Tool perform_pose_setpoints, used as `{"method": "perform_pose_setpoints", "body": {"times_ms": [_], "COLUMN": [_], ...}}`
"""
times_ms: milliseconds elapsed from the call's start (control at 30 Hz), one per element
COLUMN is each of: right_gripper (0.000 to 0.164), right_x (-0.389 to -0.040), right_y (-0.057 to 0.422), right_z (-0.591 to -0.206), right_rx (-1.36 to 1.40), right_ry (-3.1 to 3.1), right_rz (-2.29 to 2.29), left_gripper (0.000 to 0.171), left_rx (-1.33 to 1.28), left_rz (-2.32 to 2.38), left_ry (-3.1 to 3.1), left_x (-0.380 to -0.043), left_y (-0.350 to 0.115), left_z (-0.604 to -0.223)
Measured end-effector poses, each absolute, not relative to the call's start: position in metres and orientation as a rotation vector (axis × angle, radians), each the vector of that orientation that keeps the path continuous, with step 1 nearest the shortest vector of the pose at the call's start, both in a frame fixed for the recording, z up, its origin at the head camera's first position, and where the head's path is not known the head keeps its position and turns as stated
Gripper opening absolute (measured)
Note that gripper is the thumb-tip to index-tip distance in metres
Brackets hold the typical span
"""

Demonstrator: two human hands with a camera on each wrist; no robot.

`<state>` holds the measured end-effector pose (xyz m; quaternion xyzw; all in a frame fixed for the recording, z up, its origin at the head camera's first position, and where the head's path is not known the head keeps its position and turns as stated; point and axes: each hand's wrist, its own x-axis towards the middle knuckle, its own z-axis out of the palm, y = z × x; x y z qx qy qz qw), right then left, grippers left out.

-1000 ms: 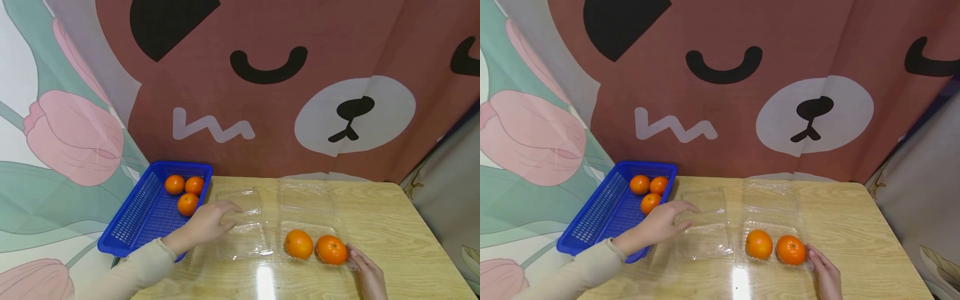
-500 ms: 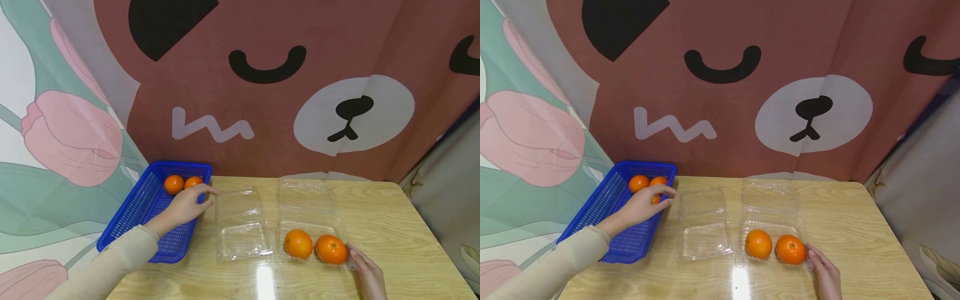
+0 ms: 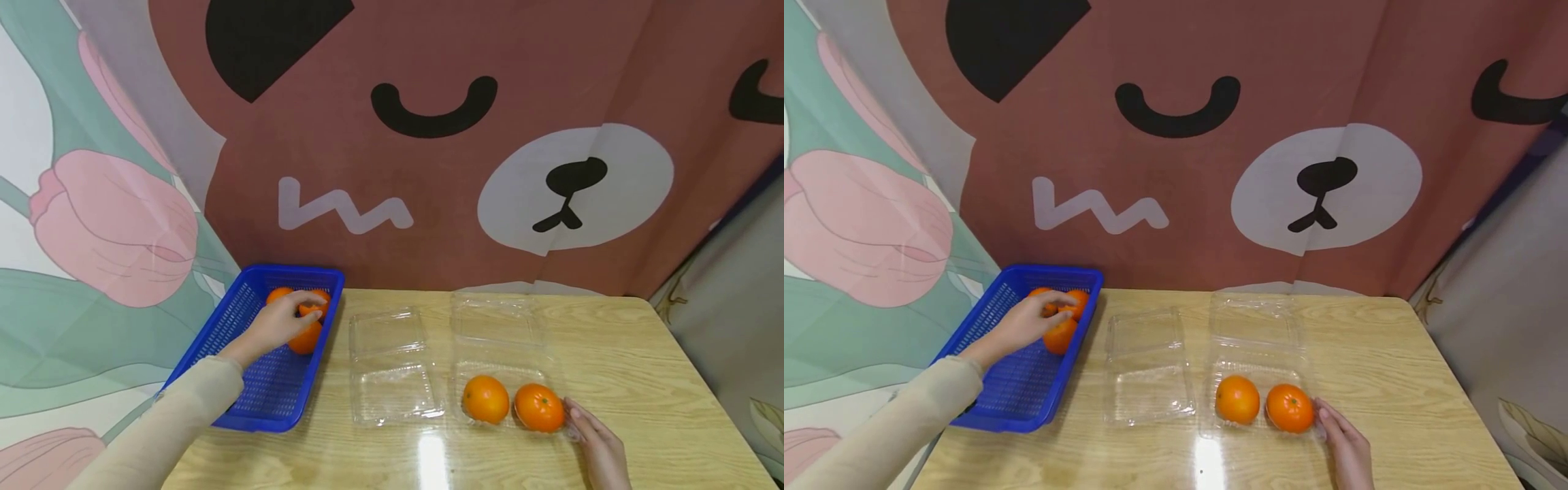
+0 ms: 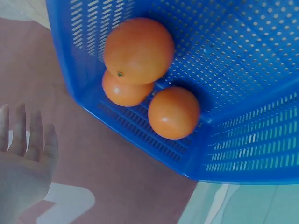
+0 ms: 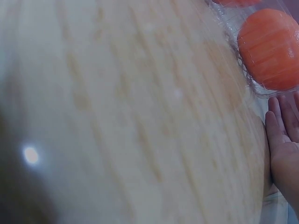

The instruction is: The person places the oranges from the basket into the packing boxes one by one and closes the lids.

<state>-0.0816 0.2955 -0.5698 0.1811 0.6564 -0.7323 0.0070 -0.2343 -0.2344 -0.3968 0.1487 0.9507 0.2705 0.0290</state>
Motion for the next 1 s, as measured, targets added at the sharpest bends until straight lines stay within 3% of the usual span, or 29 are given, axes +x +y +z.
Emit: {"method": "perform_pose_setpoints", "body": {"times_ms": [1000], "right_gripper": [0.049], "right_x": [-0.081], "right_y": [0.296], "right_z": [-0.573], "right_rx": [0.566], "right_ry": [2.035], "right_rz": [-2.360], "left_gripper": [0.039], "left_rx": [0.200], "left_rz": [0.621], "left_ry": [2.920], "left_x": [-0.275], "left_y": [-0.260], "left_z": [-0.457]}}
